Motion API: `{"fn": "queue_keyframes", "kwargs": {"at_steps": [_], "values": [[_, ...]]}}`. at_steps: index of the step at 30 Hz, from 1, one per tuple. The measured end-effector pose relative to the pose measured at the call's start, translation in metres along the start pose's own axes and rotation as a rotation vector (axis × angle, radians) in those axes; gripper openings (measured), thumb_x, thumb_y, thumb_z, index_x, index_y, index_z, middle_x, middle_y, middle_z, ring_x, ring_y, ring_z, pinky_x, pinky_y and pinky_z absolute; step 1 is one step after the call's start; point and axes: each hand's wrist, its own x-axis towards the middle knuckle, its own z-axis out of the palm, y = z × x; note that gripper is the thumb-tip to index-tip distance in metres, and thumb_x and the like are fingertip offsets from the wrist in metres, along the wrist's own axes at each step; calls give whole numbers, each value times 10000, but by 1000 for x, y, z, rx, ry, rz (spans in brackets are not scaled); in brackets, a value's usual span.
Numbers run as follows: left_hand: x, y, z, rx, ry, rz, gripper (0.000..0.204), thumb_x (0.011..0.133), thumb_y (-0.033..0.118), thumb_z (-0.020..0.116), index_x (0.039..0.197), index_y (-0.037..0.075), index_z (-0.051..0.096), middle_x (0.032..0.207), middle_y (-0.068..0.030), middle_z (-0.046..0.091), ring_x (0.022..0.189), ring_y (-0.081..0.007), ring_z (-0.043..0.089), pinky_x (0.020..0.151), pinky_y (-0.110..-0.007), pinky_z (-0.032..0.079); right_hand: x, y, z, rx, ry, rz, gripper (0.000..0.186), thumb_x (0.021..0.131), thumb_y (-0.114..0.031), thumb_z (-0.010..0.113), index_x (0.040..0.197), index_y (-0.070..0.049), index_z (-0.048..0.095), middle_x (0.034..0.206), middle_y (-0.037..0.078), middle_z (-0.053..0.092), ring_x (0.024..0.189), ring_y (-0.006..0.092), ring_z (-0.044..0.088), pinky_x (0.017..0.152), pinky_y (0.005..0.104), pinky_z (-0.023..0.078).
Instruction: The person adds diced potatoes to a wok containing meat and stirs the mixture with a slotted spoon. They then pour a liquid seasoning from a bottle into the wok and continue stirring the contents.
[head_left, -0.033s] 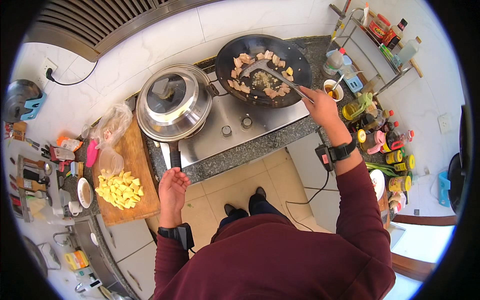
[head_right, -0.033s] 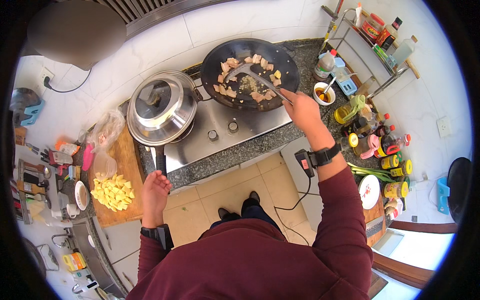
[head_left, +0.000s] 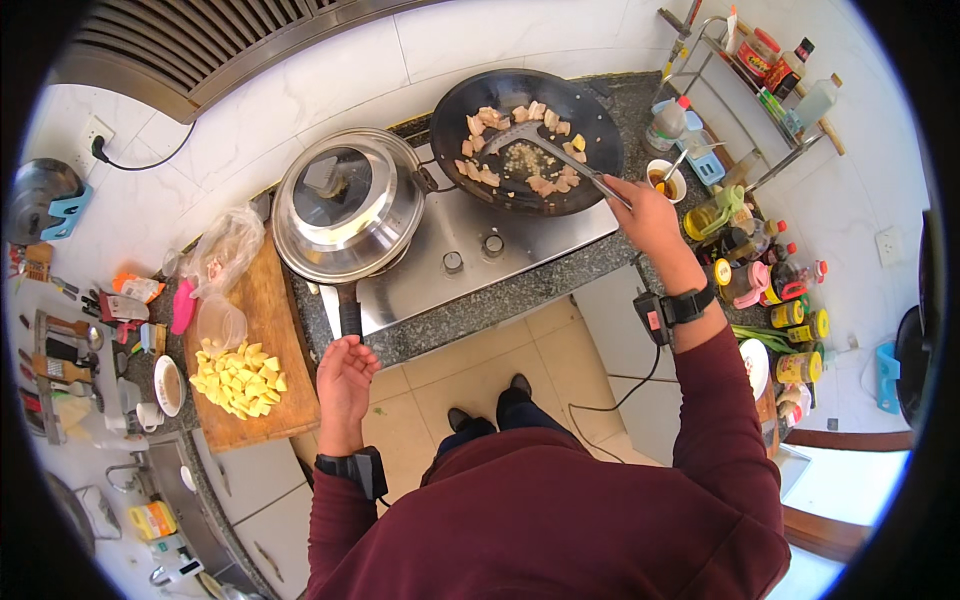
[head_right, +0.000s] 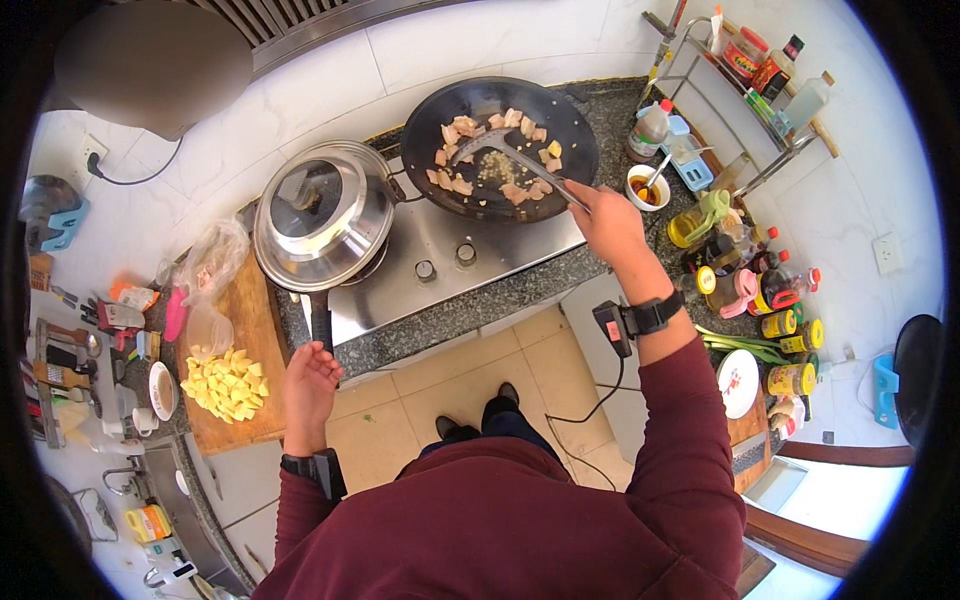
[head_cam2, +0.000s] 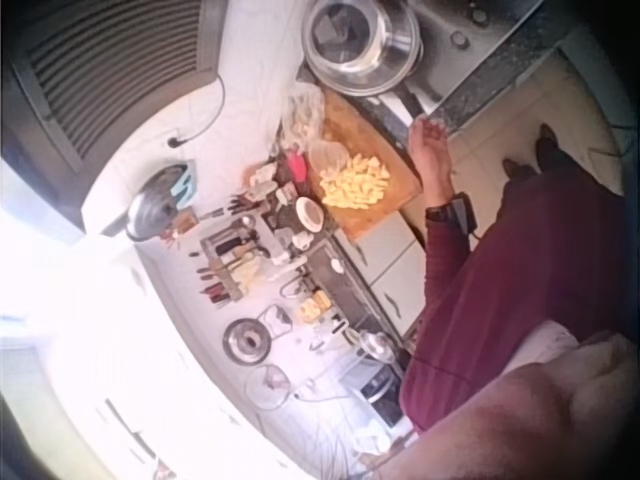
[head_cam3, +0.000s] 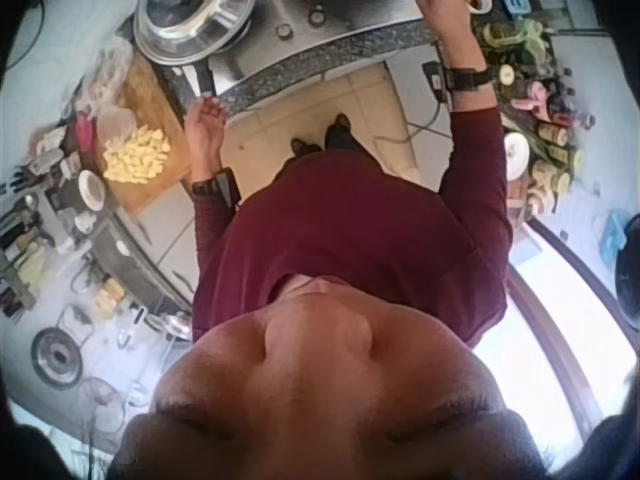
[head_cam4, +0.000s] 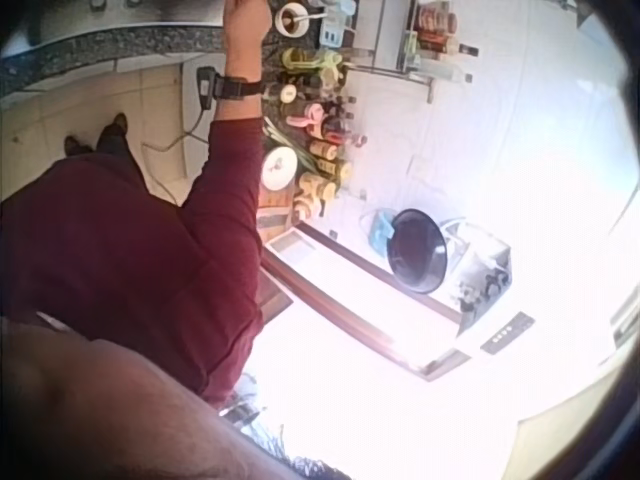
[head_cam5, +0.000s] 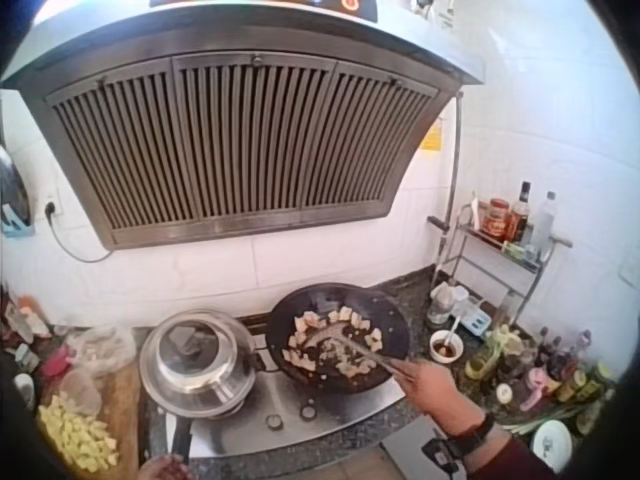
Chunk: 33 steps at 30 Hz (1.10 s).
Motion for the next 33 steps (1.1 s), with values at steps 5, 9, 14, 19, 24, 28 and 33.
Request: {"fn": "queue_keyframes", "kwargs": {"at_steps": [5, 9, 14, 19, 24, 28, 33], "values": [[-1, -4, 0, 6, 6, -15, 170, 862, 199, 490, 892, 37, 530, 717, -58, 573, 655, -170, 557, 615, -298, 470, -19, 7, -4, 11, -79, 12, 296, 772, -199, 568, 1064, -153, 590, 767, 131, 572, 714, 303, 574, 622, 389, 458], [1, -1, 3, 42, -40, -4, 161, 857, 213, 481, 872, 65, 542, 720, -30, 558, 670, -158, 539, 627, -291, 452, -31, 8, -13, 195, -49, 36, 298, 767, -191, 570, 1060, -139, 593, 785, 146, 595, 742, 311, 579, 642, 384, 462], [-1, 2, 3, 60, -40, -15, 164, 858, 216, 481, 871, 63, 540, 719, -31, 556, 673, -157, 539, 626, -290, 451, -33, 9, -12, 138, -46, 166, 302, 764, -188, 567, 1057, -121, 594, 827, 162, 609, 760, 310, 588, 664, 375, 466], [-2, 3, 1, 51, -53, -10, 162, 860, 215, 482, 873, 64, 539, 715, -32, 556, 664, -158, 539, 624, -289, 452, -48, 10, -22, 5, -81, 152, 304, 765, -185, 561, 1054, -97, 590, 832, 167, 615, 752, 310, 595, 665, 369, 469], [-3, 4, -3, 45, -49, -15, 163, 861, 215, 484, 877, 64, 540, 715, -32, 556, 664, -159, 539, 623, -286, 452, -72, 8, -48, 239, -142, 271, 323, 759, -168, 580, 1067, -69, 579, 837, 169, 619, 736, 274, 608, 670, 334, 470], [-3, 6, -5, 40, -77, -9, 174, 862, 224, 483, 883, 60, 541, 739, -36, 560, 678, -160, 540, 626, -287, 452, -82, 9, -43, 264, -18, 324, 334, 773, -148, 582, 1091, -47, 561, 834, 164, 623, 728, 226, 612, 671, 304, 463], [-4, 9, -12, 15, -112, -14, 214, 867, 250, 472, 902, 50, 538, 793, -52, 564, 697, -164, 539, 642, -296, 453, -92, 2, -1, 360, 260, 428, 347, 815, -145, 553, 1146, -45, 522, 785, 139, 624, 665, 189, 594, 623, 275, 451]]}}
